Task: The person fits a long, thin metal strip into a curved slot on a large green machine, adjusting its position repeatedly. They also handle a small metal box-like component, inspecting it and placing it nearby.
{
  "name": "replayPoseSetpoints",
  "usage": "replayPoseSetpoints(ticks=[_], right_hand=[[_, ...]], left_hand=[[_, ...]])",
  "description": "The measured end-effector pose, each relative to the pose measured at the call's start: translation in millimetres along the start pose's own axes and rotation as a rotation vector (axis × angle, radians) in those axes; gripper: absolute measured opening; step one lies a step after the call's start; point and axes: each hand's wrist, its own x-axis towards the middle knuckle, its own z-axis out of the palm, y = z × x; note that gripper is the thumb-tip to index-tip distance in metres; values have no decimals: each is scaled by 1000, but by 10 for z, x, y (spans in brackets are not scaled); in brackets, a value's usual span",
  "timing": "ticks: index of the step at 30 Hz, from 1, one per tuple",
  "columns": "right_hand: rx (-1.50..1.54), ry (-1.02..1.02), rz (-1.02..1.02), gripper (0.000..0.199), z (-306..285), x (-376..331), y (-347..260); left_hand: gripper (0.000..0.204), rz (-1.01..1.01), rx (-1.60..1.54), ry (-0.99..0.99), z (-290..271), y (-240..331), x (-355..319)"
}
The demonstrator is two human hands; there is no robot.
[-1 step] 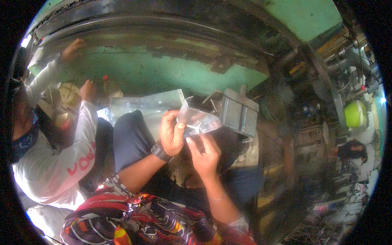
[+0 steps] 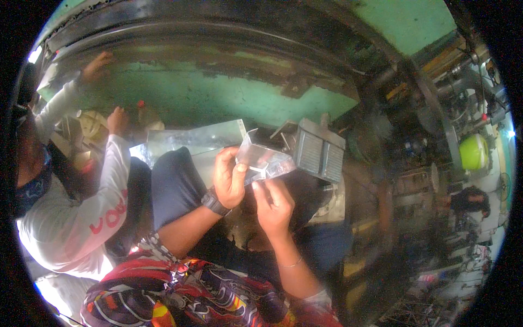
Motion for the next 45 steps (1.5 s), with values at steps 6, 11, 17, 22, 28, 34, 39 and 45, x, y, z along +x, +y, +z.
replayPoseSetpoints(ticks=[6,11,17,22,28,34,39,45], right_hand=[[65,-11,37,19,33,66,18],[32,3,35,19,60,35,70],[73,52,71,16,102,51,60],[59,39,77,14,105,58,69],[101,45,109,13,108,71,22],[38,-49,57,24,55,31,124],[35,-45,46,24,53,33,123],[57,-36,58,23,58,29,103]], left_hand=[[30,-3,3,7,18,-53,57],[30,9,-9,24,37,-93,31],[30,3,-10,23,36,-115,28],[30,24,0,30,39,-127,32],[29,8,9,23,28,-85,42],[29,15,26,6,22,-106,32],[29,-14,-25,22,40,-97,17],[29,11,1,11,26,-73,40]])
